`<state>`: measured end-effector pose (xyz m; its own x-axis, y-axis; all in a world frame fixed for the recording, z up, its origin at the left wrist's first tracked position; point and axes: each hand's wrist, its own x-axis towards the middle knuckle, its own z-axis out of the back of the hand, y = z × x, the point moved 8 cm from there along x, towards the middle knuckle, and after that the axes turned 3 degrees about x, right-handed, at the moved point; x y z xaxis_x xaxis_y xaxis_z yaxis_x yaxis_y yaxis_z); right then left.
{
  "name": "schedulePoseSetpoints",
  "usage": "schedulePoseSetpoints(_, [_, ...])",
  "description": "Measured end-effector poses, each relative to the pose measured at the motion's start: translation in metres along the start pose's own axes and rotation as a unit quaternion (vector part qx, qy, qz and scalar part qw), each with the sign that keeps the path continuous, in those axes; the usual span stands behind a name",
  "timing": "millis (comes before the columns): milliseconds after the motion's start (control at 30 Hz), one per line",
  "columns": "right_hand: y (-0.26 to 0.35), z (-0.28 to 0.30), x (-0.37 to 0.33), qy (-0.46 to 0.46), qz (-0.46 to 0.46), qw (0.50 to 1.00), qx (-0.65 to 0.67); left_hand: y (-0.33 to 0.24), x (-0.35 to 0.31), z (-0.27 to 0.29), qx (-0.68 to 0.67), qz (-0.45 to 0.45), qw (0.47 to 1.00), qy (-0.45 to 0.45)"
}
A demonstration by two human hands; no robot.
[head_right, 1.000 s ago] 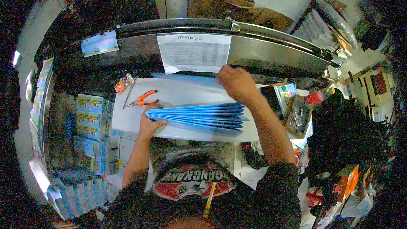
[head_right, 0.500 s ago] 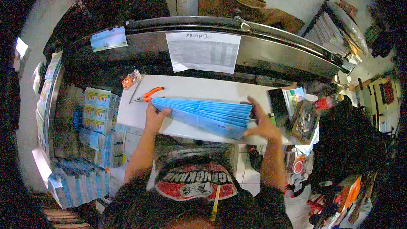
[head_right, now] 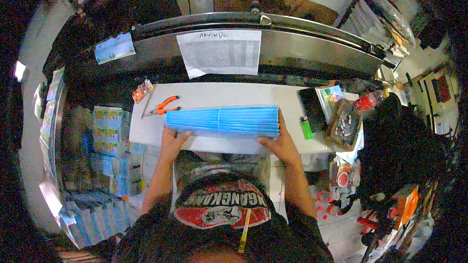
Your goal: The person takes stacks of printed booklets from a machine, separates and folds the booklets by hand, and organizes them on a table.
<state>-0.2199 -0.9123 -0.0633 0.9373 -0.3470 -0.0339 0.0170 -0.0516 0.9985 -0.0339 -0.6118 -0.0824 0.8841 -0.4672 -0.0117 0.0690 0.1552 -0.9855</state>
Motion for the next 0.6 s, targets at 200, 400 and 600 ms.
schedulePoseSetpoints(200, [0.111,-0.023,-0.009,-0.074,0.228,0.891,-0.386,0.003,-0.004,-0.003,-0.056,0.004,0.998,-0.012])
schedulePoseSetpoints(400, [0.135,-0.048,0.015,-0.042,0.252,0.863,-0.437,0.016,-0.010,-0.001,-0.092,0.016,0.995,-0.019])
schedulePoseSetpoints(600, [0.130,-0.056,0.061,0.003,0.251,0.849,-0.465,0.011,-0.017,-0.002,-0.077,0.036,0.996,-0.009])
